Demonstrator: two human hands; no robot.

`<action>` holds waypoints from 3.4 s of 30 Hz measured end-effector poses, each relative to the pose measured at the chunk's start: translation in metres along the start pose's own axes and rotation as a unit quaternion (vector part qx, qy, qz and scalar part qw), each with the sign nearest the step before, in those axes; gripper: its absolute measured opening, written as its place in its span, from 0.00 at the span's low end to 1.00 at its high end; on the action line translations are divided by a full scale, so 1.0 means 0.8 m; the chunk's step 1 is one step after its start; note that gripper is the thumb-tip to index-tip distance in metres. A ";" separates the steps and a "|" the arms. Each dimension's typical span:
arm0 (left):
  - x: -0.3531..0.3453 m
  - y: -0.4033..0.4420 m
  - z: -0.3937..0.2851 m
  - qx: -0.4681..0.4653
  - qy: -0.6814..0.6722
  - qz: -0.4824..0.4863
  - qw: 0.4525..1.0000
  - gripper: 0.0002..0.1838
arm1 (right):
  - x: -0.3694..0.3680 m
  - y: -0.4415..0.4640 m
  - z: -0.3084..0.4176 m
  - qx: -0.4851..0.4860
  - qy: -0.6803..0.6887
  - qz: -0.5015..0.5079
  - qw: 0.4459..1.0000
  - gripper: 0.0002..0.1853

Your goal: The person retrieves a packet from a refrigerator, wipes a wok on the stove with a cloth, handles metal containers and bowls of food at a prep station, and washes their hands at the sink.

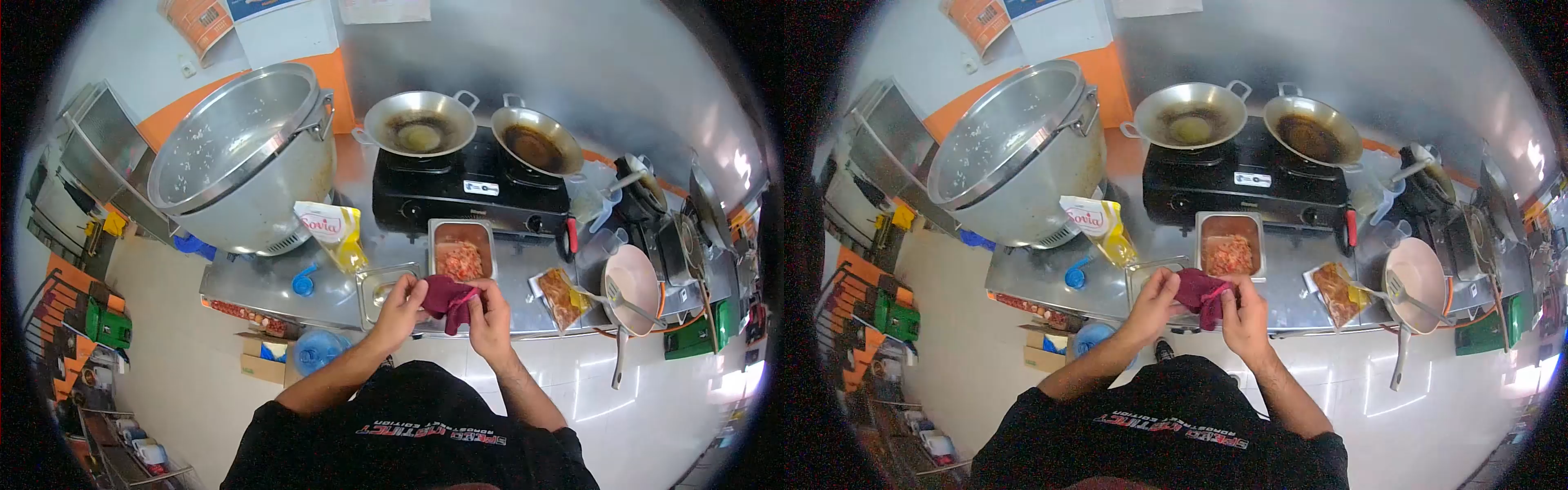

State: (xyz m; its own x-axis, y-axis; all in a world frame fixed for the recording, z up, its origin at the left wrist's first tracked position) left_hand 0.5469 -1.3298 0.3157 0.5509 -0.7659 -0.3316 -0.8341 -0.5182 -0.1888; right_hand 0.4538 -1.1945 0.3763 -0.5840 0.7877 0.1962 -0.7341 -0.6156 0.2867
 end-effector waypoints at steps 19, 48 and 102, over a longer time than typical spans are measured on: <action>0.088 0.054 -0.116 -0.301 0.173 0.090 0.933 0.17 | -0.188 0.079 -0.032 -0.220 0.521 0.122 0.815 0.31; 0.317 -0.036 -0.068 -0.314 0.413 -0.072 0.852 0.18 | -0.210 0.220 -0.076 -0.170 0.404 -0.042 0.898 0.23; 0.491 -0.049 0.015 -0.245 0.653 -0.327 0.637 0.26 | -0.316 0.362 -0.150 -0.320 0.454 -0.352 0.753 0.12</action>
State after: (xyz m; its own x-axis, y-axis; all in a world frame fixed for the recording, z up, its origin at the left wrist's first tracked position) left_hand 0.7955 -1.6058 0.1815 0.5955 0.1781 0.7833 -0.4819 -0.7009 0.5258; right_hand 0.3467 -1.5747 0.2972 0.2454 0.7624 -0.5988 -0.8192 -0.1672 -0.5486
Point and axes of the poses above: each hand's wrist, its own y-axis towards the middle knuckle, its own x-axis out of the back of the hand, z = x × y, the point moved 7 cm from there along y, towards the middle knuckle, and after that the axes turned 5 degrees about y, right-handed, at the moved point
